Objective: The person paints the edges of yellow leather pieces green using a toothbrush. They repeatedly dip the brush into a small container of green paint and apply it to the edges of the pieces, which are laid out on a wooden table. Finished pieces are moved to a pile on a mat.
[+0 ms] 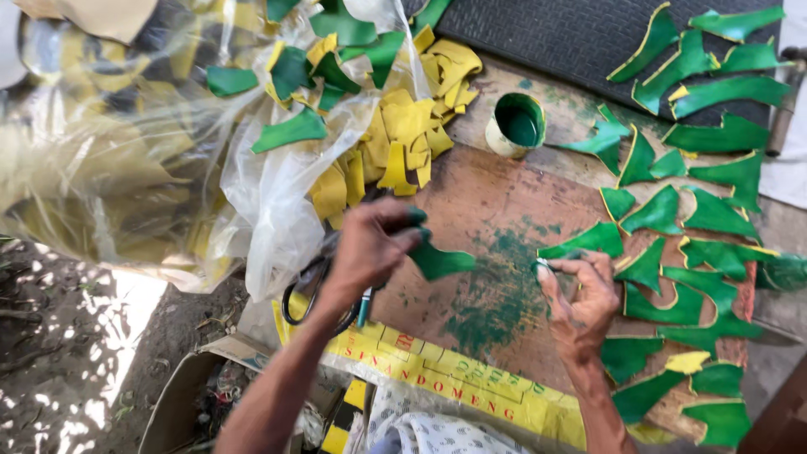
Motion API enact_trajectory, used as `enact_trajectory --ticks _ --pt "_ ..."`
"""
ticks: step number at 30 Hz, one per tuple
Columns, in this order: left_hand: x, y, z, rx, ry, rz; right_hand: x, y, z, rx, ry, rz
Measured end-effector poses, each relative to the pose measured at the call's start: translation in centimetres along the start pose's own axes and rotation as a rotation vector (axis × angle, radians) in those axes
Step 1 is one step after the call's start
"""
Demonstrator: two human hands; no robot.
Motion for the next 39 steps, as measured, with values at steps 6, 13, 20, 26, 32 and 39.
enact_trajectory --ticks 6,13,20,26,32,39 --pt "2.1 9.5 -1.7 -0.175 -0.323 -0.104 1.7 1.8 0.6 0.010 -0.031 0.021" --pt "4.1 8.6 -4.6 -0.051 -0.388 -0.374 -0.8 4.8 -4.3 0.125 -0.426 -0.255" --pt "4.6 7.5 -7.2 0.118 -0.277 -0.349 -2.1 2.3 -5.4 0.179 -0.345 -0.210" --pt "3.5 5.5 -7.5 0.212 -0.284 -0.381 -1.0 3.6 -4.7 0.284 -0.336 -0.227" --pt "3.5 5.8 -5.6 0.248 -0.328 -0.472 -2.1 6.5 -2.9 0.162 -0.416 -0.326" --pt "4.1 7.2 -8.3 0.327 -0.395 -0.402 -2.0 4.5 -5.5 0.204 -0.432 -0.318"
Point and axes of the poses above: each hand's wrist, its own y-axis away from the middle knuckle, its own z-axis out of the back of the hand, x = y × z, the point moved 7 cm from there along -y, towards the middle knuckle, and after that the axes turned 3 degrees about -x, right-handed, at the moved point
